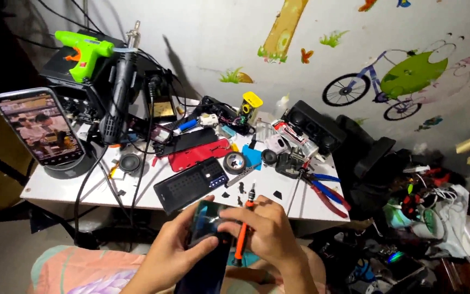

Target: Disassembling a smartphone by removing screws and the back plate to access internal components for repair.

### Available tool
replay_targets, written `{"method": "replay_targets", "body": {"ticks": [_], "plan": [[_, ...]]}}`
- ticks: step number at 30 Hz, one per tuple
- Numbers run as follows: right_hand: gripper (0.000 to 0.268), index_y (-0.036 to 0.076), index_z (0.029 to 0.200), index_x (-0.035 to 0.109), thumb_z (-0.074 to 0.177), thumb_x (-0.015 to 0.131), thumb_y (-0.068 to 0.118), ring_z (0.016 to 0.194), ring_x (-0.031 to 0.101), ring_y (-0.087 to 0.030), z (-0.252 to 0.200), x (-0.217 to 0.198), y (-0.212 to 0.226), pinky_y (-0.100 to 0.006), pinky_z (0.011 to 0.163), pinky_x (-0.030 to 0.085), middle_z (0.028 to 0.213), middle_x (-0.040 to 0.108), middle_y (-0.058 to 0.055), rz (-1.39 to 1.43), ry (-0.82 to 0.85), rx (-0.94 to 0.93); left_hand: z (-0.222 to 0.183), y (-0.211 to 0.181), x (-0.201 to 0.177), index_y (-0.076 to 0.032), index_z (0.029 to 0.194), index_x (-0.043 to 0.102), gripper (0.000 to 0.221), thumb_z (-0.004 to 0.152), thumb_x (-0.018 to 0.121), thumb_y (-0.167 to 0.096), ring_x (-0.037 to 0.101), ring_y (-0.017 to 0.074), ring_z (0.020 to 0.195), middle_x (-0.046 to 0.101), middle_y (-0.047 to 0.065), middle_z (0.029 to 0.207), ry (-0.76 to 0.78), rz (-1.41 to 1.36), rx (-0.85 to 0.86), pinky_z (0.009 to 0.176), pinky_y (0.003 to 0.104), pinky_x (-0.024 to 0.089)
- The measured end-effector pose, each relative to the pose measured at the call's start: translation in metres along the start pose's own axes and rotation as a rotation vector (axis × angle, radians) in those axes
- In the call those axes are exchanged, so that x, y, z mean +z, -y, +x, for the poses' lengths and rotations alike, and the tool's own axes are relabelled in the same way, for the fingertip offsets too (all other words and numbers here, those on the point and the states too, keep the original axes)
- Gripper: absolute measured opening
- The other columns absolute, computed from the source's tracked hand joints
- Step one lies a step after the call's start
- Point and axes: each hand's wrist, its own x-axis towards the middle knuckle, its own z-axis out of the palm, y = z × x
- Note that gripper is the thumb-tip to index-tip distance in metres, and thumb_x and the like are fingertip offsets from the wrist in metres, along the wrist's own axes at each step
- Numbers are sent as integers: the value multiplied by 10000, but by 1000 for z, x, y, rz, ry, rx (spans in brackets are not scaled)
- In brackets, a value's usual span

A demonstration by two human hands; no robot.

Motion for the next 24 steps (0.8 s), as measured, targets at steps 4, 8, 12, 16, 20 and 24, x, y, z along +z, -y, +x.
{"method": "replay_targets", "body": {"ticks": [4,8,12,16,20,24], "plan": [[113,150,985,825,1045,874,232,534,395,-210,6,2,6,-357,759,474,660,626,26,-21,-48,-1,-2,1,2,-131,1671,620,823,909,908,-246,792,100,1339,851,27,1516,25,59,-72,1126,287,612],[167,121,973,763,1054,820,255,536,493,-177,5,-2,8,-331,611,422,618,594,-7,121,-105,300,-2,7,9,-123,1360,825,424,959,859,-257,698,38,885,875,-39,1001,81,238,-20,760,250,572],[258,137,938,748,1072,765,357,452,427,-101,8,-8,8,-308,498,334,489,481,28,251,-80,599,-4,10,15,-116,1312,850,356,994,847,-274,602,47,763,810,-60,882,82,278,34,684,249,518],[258,128,954,762,1073,778,356,516,445,-118,12,-7,1,-319,554,351,542,514,8,321,-33,749,-3,14,7,-75,1039,794,207,1032,843,-276,520,79,691,658,-37,759,88,266,92,600,306,451],[305,111,954,777,1056,798,398,563,401,-91,11,-5,-6,-298,586,322,574,466,28,446,23,870,-3,8,0,-87,1063,795,247,1030,819,-331,619,90,783,785,-27,851,103,346,139,703,289,542],[203,141,1141,847,1034,865,313,540,361,-73,9,-8,1,-279,616,317,521,447,50,511,-31,728,-3,12,-10,-148,1060,790,257,1056,781,-405,605,84,783,757,-63,850,79,552,232,724,282,521]]}}
